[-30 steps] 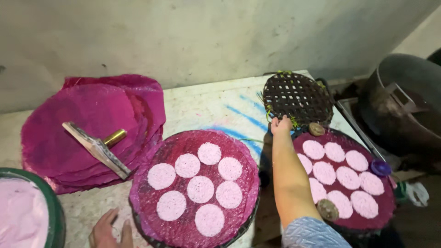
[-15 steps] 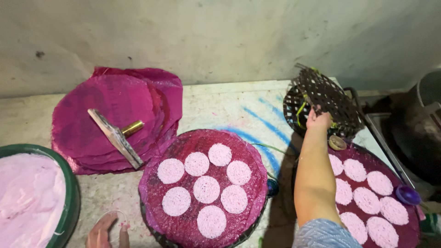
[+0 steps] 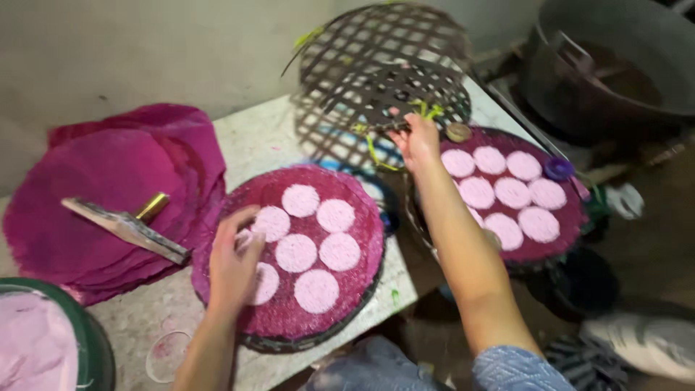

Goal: The person places pink dough into a press and stamps small circular patterns onto a tray.

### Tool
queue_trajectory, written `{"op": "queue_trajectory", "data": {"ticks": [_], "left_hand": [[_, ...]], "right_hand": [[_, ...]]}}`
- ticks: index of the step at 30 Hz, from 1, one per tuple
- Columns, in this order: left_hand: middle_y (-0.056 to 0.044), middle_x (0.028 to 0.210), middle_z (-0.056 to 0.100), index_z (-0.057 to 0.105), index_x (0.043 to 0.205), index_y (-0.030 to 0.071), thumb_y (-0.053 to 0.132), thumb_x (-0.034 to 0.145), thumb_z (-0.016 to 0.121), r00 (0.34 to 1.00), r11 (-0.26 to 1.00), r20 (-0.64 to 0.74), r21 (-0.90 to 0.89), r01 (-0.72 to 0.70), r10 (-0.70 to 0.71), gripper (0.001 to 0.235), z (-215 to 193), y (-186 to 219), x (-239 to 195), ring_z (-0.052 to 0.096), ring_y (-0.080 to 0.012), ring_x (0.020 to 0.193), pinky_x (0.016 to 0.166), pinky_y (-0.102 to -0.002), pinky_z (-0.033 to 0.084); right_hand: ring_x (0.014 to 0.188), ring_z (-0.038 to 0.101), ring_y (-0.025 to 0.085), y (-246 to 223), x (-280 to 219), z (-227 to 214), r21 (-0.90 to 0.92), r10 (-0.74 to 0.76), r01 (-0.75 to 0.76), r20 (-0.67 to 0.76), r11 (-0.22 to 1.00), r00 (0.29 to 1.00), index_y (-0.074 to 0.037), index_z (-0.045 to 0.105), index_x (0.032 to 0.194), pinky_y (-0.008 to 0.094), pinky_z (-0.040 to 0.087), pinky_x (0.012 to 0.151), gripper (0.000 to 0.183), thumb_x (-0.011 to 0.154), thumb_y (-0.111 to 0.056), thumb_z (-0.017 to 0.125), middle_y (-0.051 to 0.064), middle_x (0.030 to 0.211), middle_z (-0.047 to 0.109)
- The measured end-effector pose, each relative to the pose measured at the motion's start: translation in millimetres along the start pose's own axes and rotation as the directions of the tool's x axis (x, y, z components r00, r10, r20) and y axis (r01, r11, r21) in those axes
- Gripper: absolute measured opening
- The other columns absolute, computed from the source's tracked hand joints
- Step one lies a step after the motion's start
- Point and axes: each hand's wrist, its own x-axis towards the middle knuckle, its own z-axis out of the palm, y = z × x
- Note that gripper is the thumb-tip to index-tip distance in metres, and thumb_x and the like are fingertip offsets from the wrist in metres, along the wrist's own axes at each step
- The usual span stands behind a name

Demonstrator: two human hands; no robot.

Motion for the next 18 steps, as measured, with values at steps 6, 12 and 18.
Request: {"op": "queue_trajectory", "data": {"ticks": [6,12,18], "left_hand": [[-0.012,0.124,0.061,0.043,0.156,0.01,0.036,0.102,0.062,0.846,0.564,0.237,-0.655,0.502,-0.478,0.063,79.4,-21.2,86.1,0.038,-0.0471,0.128,0.087,-0.043,0.04],[-0.006,0.115,0.069,0.052,0.136,0.007,0.048,0.098,0.051,0.812,0.381,0.477,-0.72,0.58,-0.335,0.056,199.9,-18.3,104.7,0.067,-0.0177,0.089,0.068,-0.03,0.055],[-0.008,0.098,0.066,0.061,0.129,0.012,0.024,0.103,0.054,0.868,0.739,0.386,-0.474,0.478,-0.314,0.03,329.0,6.0,56.2,0.057,-0.0164,0.077,0.06,-0.029,0.045]], "right_hand": [[0.099,0.075,0.026,-77.8,-84.0,-51.7,-0.028,0.06,-0.058,0.09,0.998,0.994,0.004,0.057,0.109,0.04,0.067,0.078,0.016,0.096,-0.004,0.05,0.02,0.115,0.071],[0.1,0.072,0.027,-186.3,-169.7,-157.1,-0.196,0.092,-0.077,0.07,0.978,0.993,0.003,0.065,0.12,0.041,0.059,0.09,0.029,0.094,-0.009,0.059,0.016,0.109,0.073],[0.102,0.071,0.019,-235.7,-185.6,-261.8,-0.405,0.147,-0.163,-0.072,0.899,0.987,-0.003,0.065,0.121,0.035,0.057,0.084,0.028,0.097,-0.015,0.057,0.008,0.114,0.074]]}}
